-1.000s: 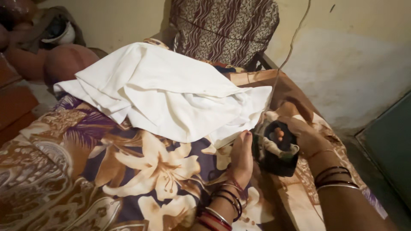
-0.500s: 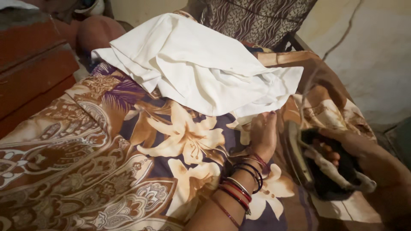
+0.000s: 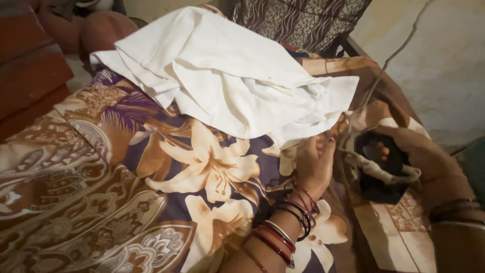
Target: The person irons a white shirt on a bed using a handheld electric iron. They plug the iron into a wall socket, then smooth and press the shirt, adjusting its position and flipping it to iron different sections.
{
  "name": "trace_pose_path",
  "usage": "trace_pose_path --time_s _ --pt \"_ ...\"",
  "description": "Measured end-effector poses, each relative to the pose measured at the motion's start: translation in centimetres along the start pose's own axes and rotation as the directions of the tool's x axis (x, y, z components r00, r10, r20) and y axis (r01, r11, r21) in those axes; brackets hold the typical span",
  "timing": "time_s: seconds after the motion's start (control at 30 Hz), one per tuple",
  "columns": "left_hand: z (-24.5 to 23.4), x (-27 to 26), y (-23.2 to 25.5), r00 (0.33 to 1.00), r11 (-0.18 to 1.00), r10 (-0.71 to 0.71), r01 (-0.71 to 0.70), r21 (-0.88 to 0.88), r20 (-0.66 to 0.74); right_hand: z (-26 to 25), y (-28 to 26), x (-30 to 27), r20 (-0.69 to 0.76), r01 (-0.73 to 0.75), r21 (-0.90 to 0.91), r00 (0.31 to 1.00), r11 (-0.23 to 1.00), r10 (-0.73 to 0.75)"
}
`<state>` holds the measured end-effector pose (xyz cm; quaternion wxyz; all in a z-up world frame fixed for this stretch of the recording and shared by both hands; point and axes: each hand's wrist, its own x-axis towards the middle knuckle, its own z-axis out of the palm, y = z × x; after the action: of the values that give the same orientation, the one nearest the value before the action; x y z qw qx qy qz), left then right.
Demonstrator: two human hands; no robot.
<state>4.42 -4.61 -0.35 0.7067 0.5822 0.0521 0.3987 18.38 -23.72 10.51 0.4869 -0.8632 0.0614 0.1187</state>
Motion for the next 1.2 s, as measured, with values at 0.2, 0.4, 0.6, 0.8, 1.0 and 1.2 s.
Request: trace_pose_path --time_s 0.2,0.4,0.6,0.8,1.0,1.2 --pt "-0.5 1.7 -0.3 0.998 0.998 -0.06 0.06 -0.005 0.0 1.2 -0.2 0.8 0.043 0.012 -0.018 0.999 1.0 -0.011" --pt "-1.5 4.1 -1.5 0.995 0.986 -0.026 0.042 0.163 -0.099 2.0 0.5 -2.2 0.122 0.017 -0.042 0.992 0.999 -0.012" --pt "-2.0 3.6 -1.2 0.996 0.998 -0.06 0.059 -0.01 -0.065 0.5 1.4 -8.6 0.212 0.011 -0.161 0.977 0.987 0.024" --pt "-2.4 2.6 -0.8 0.999 0.986 -0.038 0.041 0.163 -0.023 -0.9 1.8 -12.4 0.003 0.028 -0.155 1.0 0.988 -0.028" --pt "-2.1 2.5 -1.2 0.999 0.978 -0.037 0.038 0.207 -0.01 -0.6 2.2 -13.1 -0.155 0.342 -0.019 0.927 0.939 -0.341" --pt "-2.4 2.4 -1.3 0.999 0.971 -0.041 0.039 0.236 0.007 1.9 2.9 -12.1 -0.385 0.669 -0.069 0.666 0.74 -0.639"
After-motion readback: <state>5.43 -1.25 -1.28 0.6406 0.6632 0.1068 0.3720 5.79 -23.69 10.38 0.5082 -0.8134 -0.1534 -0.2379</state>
